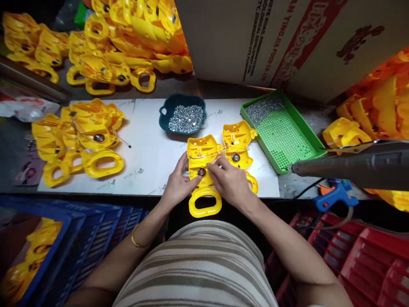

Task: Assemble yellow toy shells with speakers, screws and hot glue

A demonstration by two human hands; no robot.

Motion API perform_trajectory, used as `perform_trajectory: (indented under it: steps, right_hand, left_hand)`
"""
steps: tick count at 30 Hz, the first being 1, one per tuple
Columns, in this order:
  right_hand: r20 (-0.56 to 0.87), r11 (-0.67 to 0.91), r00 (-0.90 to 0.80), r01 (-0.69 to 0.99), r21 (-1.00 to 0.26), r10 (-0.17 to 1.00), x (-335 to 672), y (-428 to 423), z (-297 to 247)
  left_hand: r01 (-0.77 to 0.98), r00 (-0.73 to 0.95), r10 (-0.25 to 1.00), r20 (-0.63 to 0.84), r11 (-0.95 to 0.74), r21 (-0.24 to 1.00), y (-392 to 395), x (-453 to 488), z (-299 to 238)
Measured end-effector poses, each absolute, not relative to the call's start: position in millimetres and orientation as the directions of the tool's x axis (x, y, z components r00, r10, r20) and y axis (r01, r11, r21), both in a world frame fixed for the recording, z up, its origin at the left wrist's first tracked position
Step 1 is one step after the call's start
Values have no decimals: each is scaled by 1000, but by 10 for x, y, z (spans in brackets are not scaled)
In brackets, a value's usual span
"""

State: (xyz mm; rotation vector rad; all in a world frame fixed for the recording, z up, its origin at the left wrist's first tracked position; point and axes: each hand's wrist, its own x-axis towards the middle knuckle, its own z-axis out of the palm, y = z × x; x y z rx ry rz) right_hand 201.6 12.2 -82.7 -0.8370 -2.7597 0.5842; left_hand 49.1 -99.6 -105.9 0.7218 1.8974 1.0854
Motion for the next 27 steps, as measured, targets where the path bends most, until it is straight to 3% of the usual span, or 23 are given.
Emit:
perform_trajectory:
  steps: [2,4,9,13,16,20,27]
  right_hand:
    - [239,697,-675,564,-443,698,2137,319,-761]
    - [308,648,-571,650,-397,761,2222,510,-701]
    - [236,705,-666,642,-302,707,2170,679,-620]
    - [147,778,-768,589,-219,623,1997,635,-617]
    - [96,818,-814,559,-135,573,1896,627,-628]
    - [50,821,-819,570,-34,571,1812,615,-614]
    - [-79,843,-840,538,5,536,1753,648,-581]
  left_hand:
    - [77,-495,787,-368,461,884,-997,491,-1066]
    - [88,-484,797,-361,455,886,-1002,486,-1084]
    - [254,-503,819,-277,446,858,-1047,457,-1116]
    - [655,-535,839,103,334,678,-1018,421,-1028]
    - [867,-394,858,329,229,442,-851,417,-934]
    - [935,-263,908,326,157,318,-563,450,-903]
    - [941,-220,934,282,126,315,-482,421,-1019]
